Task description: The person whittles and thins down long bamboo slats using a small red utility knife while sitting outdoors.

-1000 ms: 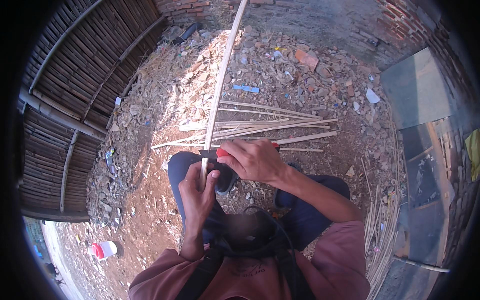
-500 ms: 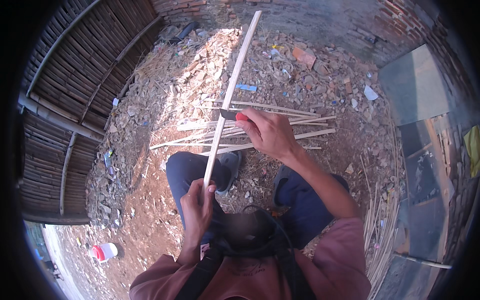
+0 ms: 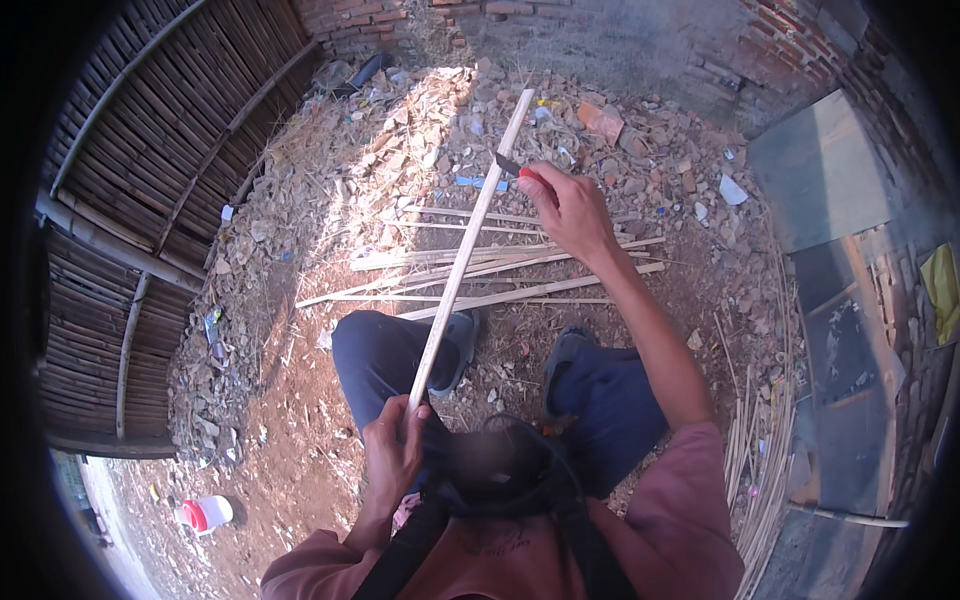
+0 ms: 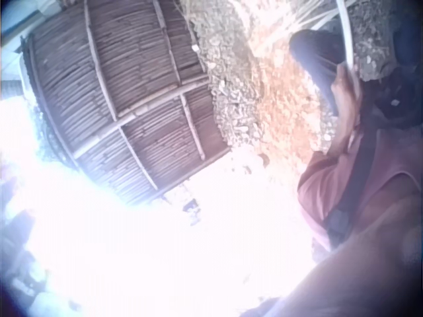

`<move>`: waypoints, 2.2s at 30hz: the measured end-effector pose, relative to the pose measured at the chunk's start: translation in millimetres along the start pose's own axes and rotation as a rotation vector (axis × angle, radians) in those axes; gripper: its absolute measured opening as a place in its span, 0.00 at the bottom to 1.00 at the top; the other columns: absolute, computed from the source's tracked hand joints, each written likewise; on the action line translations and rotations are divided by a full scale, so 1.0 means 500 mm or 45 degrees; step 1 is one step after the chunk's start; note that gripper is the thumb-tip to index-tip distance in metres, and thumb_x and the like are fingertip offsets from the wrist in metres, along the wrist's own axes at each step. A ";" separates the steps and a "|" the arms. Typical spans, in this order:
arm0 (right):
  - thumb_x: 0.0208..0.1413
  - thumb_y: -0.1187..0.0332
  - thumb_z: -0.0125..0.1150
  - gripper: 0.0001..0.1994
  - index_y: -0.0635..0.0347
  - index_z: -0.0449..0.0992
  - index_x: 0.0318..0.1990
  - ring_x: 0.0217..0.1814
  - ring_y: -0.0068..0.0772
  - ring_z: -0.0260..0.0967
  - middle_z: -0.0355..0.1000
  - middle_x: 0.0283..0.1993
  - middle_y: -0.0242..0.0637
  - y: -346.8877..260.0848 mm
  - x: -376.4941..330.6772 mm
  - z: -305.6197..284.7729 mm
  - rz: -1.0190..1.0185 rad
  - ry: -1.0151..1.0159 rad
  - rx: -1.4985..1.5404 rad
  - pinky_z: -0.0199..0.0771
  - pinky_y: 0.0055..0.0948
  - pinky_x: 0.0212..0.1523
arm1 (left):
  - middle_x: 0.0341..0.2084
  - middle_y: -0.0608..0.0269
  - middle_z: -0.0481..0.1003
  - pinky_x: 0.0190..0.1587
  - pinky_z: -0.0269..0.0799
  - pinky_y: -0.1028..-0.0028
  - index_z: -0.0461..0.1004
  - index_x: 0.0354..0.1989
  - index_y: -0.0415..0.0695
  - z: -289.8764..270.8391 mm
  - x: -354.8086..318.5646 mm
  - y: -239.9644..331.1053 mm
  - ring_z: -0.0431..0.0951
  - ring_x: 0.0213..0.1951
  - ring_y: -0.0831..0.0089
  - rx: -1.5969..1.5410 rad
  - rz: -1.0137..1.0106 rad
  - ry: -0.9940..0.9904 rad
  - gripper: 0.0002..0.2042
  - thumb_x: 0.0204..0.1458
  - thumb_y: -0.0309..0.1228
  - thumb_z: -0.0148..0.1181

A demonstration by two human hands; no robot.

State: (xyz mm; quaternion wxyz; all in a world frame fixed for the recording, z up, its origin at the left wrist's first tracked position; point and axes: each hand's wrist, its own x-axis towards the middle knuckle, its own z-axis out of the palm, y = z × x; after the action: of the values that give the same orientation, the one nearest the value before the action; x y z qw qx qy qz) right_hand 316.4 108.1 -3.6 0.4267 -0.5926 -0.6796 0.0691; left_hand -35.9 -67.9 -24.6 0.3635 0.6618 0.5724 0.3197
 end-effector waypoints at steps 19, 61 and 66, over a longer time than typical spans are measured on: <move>0.63 0.57 0.68 0.19 0.66 0.82 0.49 0.41 0.52 0.81 0.82 0.40 0.54 0.334 -0.004 -0.047 0.462 -0.710 -0.546 0.76 0.46 0.46 | 0.15 0.70 0.67 0.21 0.56 0.72 0.77 0.44 0.36 -0.039 -0.004 -0.097 0.64 0.19 0.84 -0.047 -0.129 -0.163 0.14 0.73 0.37 0.56; 0.66 0.66 0.70 0.27 0.58 0.69 0.70 0.23 0.08 0.54 0.84 0.47 0.35 -0.053 -0.058 -0.004 0.535 -0.198 1.373 0.54 0.17 0.24 | 0.19 0.77 0.60 0.21 0.53 0.82 0.76 0.45 0.39 0.024 0.104 -0.026 0.58 0.19 0.88 -0.818 -0.243 -0.862 0.22 0.76 0.47 0.44; 0.71 0.63 0.62 0.24 0.59 0.68 0.70 0.23 0.08 0.53 0.81 0.44 0.34 -0.073 -0.056 -0.013 0.543 -0.231 1.272 0.52 0.15 0.24 | 0.20 0.81 0.57 0.22 0.49 0.81 0.76 0.49 0.38 0.028 0.098 -0.024 0.54 0.20 0.90 -0.739 -0.112 -0.755 0.22 0.77 0.46 0.44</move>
State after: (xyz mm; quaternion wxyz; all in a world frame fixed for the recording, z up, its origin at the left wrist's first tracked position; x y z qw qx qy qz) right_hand 291.5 70.4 8.5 0.5724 -0.4343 -0.4630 0.5191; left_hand -23.4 -19.9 -41.9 0.6974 0.5701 0.3568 0.2476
